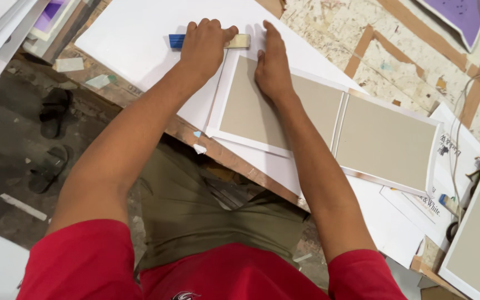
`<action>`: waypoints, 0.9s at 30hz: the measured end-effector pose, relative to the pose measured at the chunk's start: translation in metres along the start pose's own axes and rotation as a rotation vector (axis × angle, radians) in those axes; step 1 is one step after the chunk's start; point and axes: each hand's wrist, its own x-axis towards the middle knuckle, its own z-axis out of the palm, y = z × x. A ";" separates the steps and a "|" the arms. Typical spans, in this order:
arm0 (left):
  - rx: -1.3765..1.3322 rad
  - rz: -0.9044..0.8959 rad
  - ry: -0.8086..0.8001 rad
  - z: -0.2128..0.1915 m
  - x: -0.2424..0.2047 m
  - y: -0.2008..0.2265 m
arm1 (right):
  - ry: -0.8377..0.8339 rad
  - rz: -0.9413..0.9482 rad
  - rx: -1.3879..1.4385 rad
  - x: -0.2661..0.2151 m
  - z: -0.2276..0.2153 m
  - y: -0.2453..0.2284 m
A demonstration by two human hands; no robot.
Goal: The person repeatedly places printed inserts onto white paper sheets, smooths them with a small tool, and stacks the completed units. The person handles the inserts and sheets one at a time, aligning edges and pressing down to secure the layers.
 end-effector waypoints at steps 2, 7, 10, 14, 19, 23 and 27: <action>0.003 -0.047 0.002 0.007 0.014 0.002 | -0.027 0.027 0.001 0.001 -0.003 0.000; -0.087 -0.058 0.119 -0.005 0.014 0.009 | 0.000 0.004 -0.011 0.000 -0.008 -0.012; 0.171 0.189 0.584 -0.033 -0.013 0.023 | -0.041 -0.047 -0.085 0.003 -0.011 -0.022; -0.256 -0.026 0.195 -0.063 -0.086 0.047 | -0.131 -0.142 -0.273 0.002 -0.014 -0.025; -0.637 -0.110 -0.262 -0.092 -0.144 0.043 | -0.157 -0.096 -0.369 0.005 -0.010 -0.031; -0.656 0.035 -0.252 -0.098 -0.154 0.038 | -0.157 -0.114 -0.342 0.004 -0.007 -0.028; -0.649 0.017 -0.261 -0.095 -0.154 0.041 | -0.175 -0.090 -0.332 0.001 -0.007 -0.021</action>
